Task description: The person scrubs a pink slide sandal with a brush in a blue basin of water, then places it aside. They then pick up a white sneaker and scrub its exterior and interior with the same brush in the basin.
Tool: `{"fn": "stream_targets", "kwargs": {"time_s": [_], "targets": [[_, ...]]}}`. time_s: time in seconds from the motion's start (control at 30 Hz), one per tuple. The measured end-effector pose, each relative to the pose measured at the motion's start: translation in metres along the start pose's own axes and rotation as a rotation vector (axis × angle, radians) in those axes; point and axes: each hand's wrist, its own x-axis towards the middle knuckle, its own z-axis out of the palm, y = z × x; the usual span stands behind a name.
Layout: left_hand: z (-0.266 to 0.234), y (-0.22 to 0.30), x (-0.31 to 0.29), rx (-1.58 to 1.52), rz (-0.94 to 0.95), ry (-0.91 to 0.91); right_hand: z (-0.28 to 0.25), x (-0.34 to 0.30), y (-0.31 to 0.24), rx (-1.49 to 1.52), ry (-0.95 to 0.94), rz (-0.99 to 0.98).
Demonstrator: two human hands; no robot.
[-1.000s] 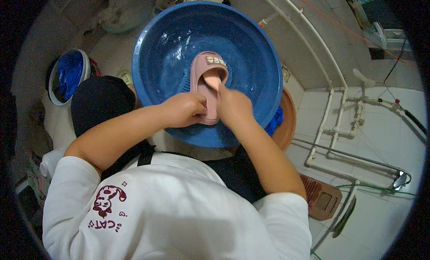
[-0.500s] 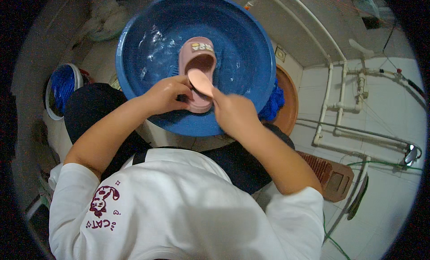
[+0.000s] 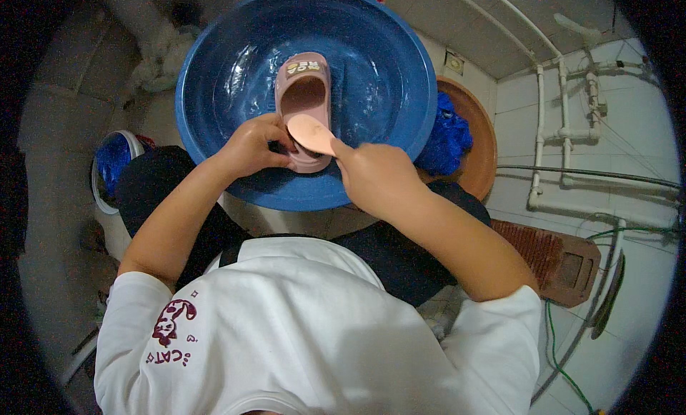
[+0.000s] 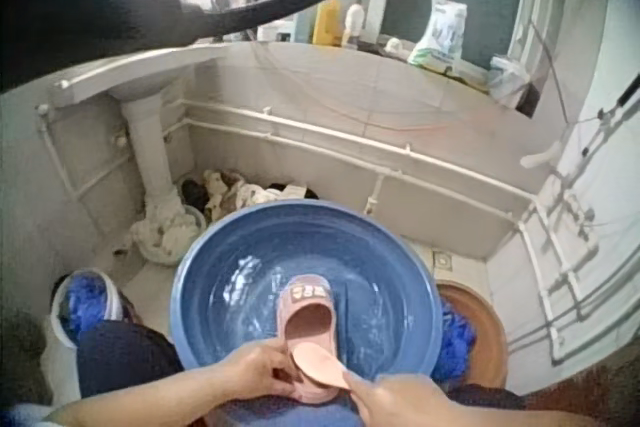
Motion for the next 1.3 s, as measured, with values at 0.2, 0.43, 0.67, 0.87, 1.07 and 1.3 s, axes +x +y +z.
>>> {"fn": "stream_targets", "kwargs": {"time_s": [0.2,0.43,0.67,0.87,1.07,1.3], "targets": [[-0.001,-0.001,0.007,-0.028,0.012,-0.005,0.031,0.047,0.027,0.147,0.149,0.01],[0.008,0.044,0.021,0.151,-0.313,0.026,-0.024,0.013,0.095,1.059,0.143,0.154],[0.057,0.066,0.028,0.687,-0.139,0.138,0.036,0.054,0.127,-0.017,0.194,0.452],[0.026,0.033,0.005,0.163,-0.089,0.389,0.071,0.078,0.115,0.101,-0.055,0.36],[0.011,-0.006,-0.007,-0.295,-0.282,0.486,0.05,0.083,0.129,0.68,0.279,0.537],[0.006,0.02,-0.003,0.303,0.014,0.558,0.016,0.062,0.116,0.965,0.356,0.131]]}}
